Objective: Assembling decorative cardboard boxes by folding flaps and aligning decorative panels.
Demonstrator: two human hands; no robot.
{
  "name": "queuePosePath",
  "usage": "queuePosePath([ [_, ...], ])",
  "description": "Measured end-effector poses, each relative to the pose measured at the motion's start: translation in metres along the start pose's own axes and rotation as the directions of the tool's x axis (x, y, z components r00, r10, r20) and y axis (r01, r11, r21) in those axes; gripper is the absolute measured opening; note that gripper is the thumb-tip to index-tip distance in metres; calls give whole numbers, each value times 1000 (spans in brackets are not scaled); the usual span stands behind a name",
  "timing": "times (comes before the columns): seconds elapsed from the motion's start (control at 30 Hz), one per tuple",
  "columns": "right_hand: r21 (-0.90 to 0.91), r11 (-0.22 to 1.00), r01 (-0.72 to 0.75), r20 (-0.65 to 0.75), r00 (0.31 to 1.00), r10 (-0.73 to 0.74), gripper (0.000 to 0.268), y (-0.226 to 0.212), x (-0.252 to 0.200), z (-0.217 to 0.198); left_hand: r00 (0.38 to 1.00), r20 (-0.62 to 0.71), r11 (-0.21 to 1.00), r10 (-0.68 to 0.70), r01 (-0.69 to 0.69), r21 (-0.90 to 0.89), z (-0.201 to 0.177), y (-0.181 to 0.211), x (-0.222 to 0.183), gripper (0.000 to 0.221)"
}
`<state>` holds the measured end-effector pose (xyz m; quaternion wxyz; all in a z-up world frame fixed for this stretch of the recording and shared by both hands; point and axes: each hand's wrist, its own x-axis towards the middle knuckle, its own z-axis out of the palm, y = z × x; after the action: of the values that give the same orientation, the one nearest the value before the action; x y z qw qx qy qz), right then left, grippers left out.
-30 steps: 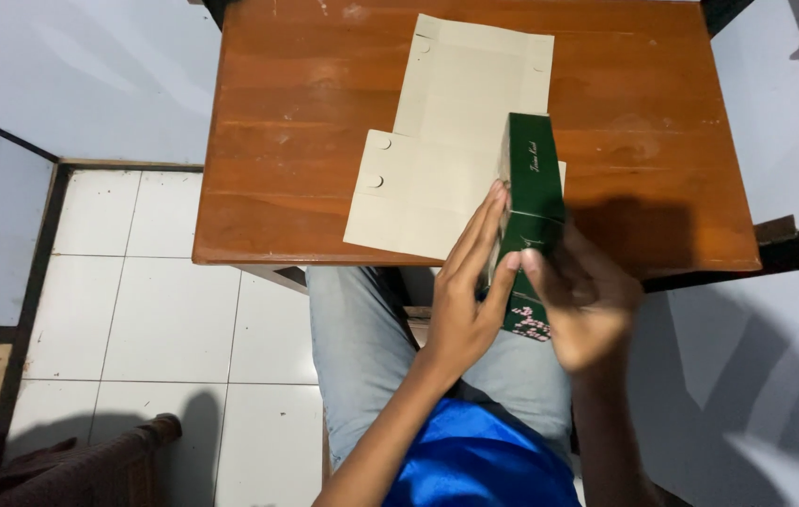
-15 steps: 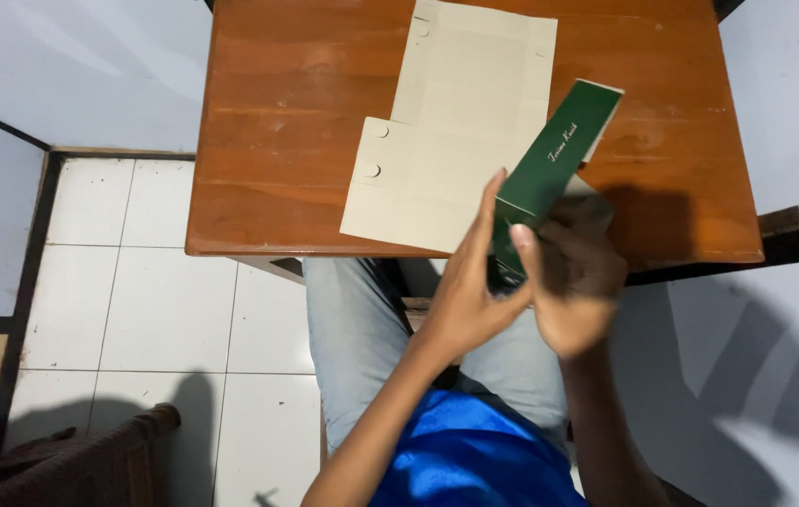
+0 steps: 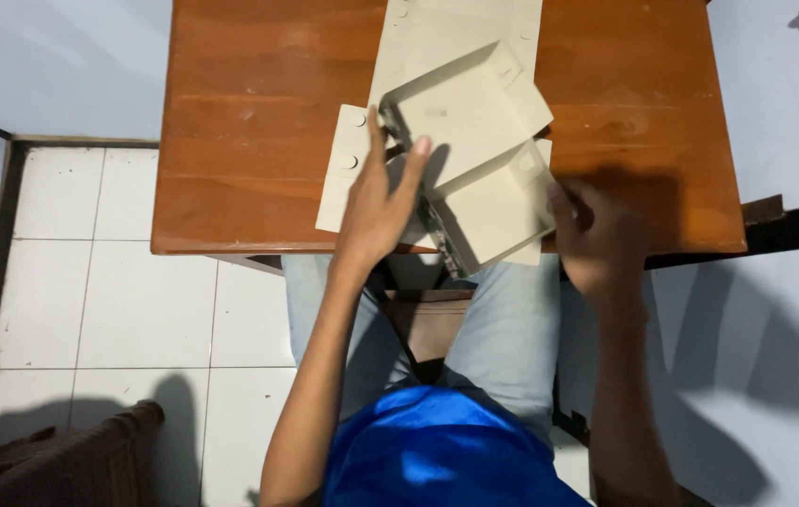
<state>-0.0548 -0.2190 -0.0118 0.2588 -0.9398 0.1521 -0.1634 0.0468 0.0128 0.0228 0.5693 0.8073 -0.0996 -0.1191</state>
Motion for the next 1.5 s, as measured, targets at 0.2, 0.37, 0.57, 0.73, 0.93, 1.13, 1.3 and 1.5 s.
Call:
queuePosePath([
  [0.2,-197,980,22,205,979,19,57,-12,22,-17,984,-142,940,107,-53,337,-2,-26,-18,78],
  [0.37,-396,901,175,385,923,-10,57,-12,52,-7,988,-43,779,150,-91,620,5,-44,0,52],
  [0.57,-451,841,299,415,904,-99,47,-10,59,5,994,30,679,101,-91,729,21,-65,35,34],
  [0.73,-468,839,277,407,910,-74,44,-5,58,13,990,41,671,137,-123,731,22,-72,42,30],
  [0.93,-405,880,250,441,896,-52,43,-28,56,-10,987,67,619,148,-146,772,12,-53,42,29],
  [1.13,-422,897,130,532,837,129,44,-43,41,-27,990,135,625,-34,-85,776,0,-29,15,43],
  [1.3,-430,886,175,575,809,120,46,-15,46,-6,972,213,646,-96,-102,757,17,-55,20,34],
  [1.5,-222,975,-16,583,799,146,67,-44,45,-38,951,216,826,-222,65,559,-24,28,-10,64],
])
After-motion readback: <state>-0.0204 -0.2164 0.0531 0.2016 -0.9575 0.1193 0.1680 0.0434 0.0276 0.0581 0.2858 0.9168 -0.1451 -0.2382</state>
